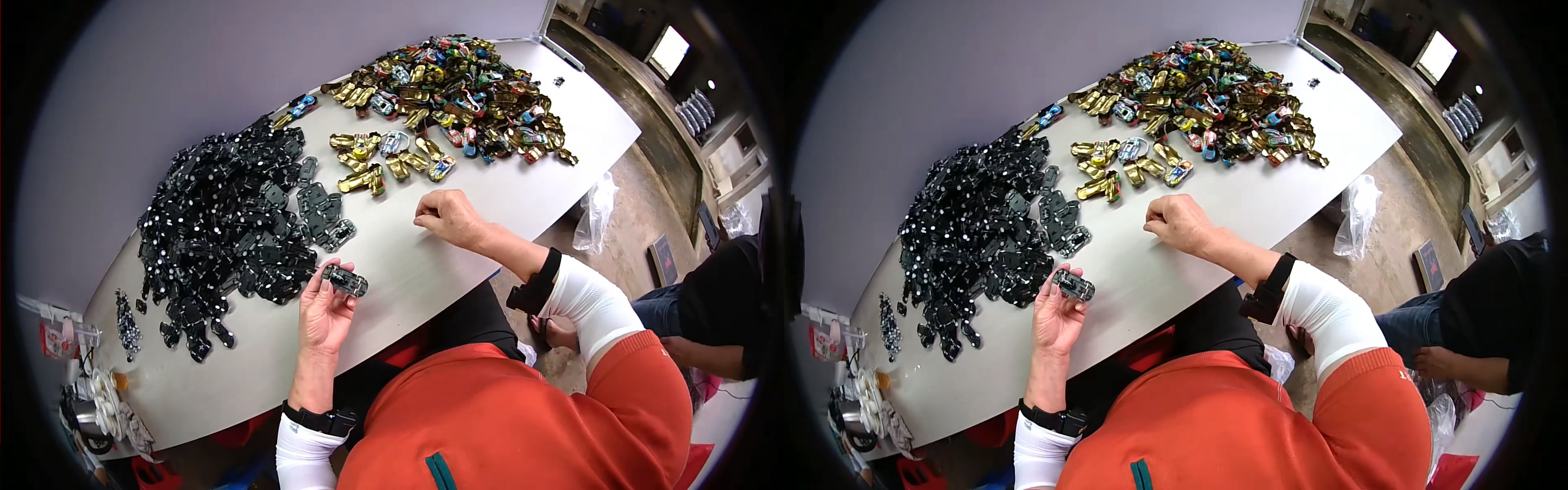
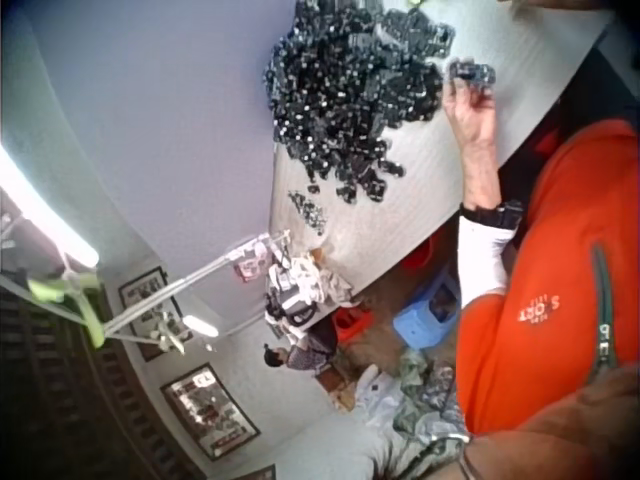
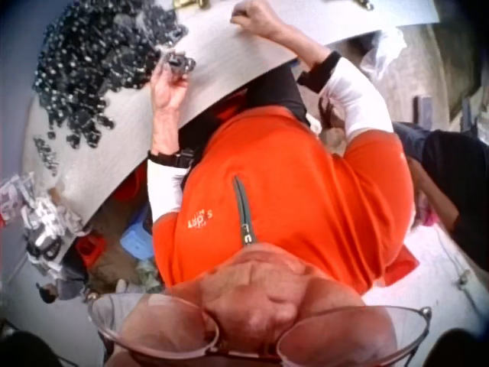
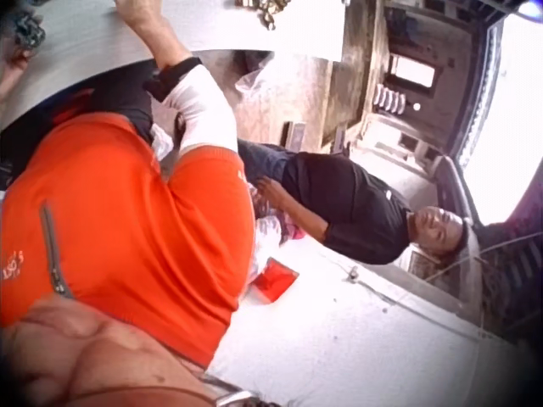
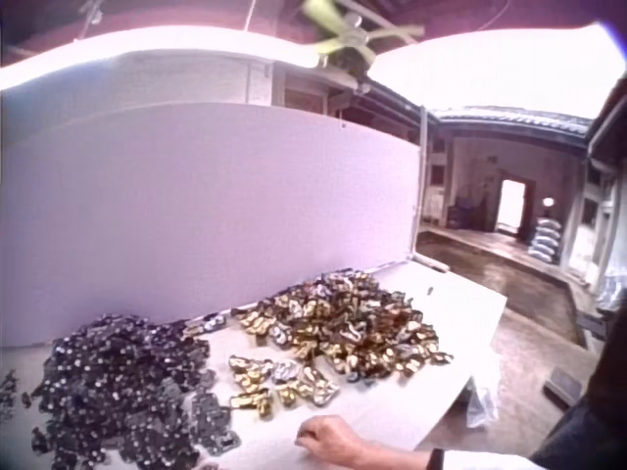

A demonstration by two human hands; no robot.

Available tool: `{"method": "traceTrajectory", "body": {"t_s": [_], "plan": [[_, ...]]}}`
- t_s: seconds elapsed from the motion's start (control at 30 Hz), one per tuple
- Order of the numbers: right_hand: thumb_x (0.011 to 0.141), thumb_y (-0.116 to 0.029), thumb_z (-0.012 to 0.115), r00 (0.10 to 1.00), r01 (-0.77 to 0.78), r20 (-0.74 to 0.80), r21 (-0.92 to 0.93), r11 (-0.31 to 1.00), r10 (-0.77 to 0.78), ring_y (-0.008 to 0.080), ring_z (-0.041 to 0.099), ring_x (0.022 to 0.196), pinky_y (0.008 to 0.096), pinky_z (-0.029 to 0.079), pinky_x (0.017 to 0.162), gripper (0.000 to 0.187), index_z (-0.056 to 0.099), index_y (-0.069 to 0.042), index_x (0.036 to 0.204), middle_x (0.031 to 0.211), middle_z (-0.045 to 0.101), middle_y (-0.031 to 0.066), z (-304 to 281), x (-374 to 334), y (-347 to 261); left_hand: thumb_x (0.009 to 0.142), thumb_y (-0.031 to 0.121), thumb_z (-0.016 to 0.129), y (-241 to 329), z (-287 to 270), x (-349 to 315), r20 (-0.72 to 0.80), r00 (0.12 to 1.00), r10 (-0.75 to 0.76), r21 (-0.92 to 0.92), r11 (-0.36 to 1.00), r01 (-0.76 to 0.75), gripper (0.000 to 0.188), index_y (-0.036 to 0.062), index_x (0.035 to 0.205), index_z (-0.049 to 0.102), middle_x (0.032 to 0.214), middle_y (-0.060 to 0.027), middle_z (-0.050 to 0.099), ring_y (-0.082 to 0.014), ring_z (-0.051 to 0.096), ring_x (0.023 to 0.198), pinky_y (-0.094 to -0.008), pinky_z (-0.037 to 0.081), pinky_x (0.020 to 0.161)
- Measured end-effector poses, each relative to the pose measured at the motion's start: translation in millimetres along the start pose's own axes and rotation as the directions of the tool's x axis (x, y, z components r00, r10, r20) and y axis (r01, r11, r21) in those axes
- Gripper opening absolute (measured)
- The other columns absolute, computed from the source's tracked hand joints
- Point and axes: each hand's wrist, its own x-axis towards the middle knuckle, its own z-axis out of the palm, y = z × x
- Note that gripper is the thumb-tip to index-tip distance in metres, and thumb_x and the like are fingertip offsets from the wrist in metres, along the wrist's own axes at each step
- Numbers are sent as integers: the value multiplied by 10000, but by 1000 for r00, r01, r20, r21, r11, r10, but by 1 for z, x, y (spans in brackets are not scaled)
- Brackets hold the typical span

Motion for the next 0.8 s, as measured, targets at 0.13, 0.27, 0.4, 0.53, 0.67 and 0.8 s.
{"method": "traceTrajectory", "body": {"t_s": [0.13,0.27,0.4,0.53,0.67,0.8], "plan": [[721,-15,609,979,12,-200,-112,994,-34,270,593,733,339,470,640,124,654,-39,834,742,577,107,-19,11,41,856,106,573,-4,-1,0,47,999,-6,-7,1000,6,307,23,1148,524,1061,-164,594,-167,603,802,-265,486,594],[716,-33,623,978,39,-172,-404,914,-118,279,573,865,366,479,724,289,641,-134,986,977,519,89,-45,31,73,852,101,579,-5,-5,-8,25,999,-32,28,999,32,302,19,1139,528,1027,-156,606,-177,608,800,-257,492,598],[707,-85,650,995,70,-21,-509,858,-94,288,573,861,377,486,742,282,632,-142,983,1040,481,88,-45,45,74,844,108,594,-6,-6,-11,16,1000,-17,43,999,16,323,20,1146,520,1038,-157,599,-176,604,794,-257,491,603],[709,-139,645,974,168,-65,-439,883,-218,304,560,849,395,473,717,174,617,-73,868,969,530,97,-44,40,63,834,118,610,-8,-9,-15,45,999,12,-17,1000,-11,362,29,1169,503,1084,-170,576,-189,591,836,-264,493,629],[679,-55,694,989,111,-90,-70,991,-117,297,596,754,358,476,683,249,586,22,890,820,597,167,-18,24,20,831,137,615,1,-8,-11,77,993,86,-65,995,-81,382,73,1189,500,1126,-187,554,-201,580,889,-275,498,655],[758,-66,650,996,-35,-70,288,957,58,179,576,706,301,474,621,233,558,43,942,779,594,98,1,38,30,826,141,617,8,-8,-9,83,986,146,-107,985,-137,386,81,1190,504,1127,-179,559,-179,592,885,-270,503,653]]}}
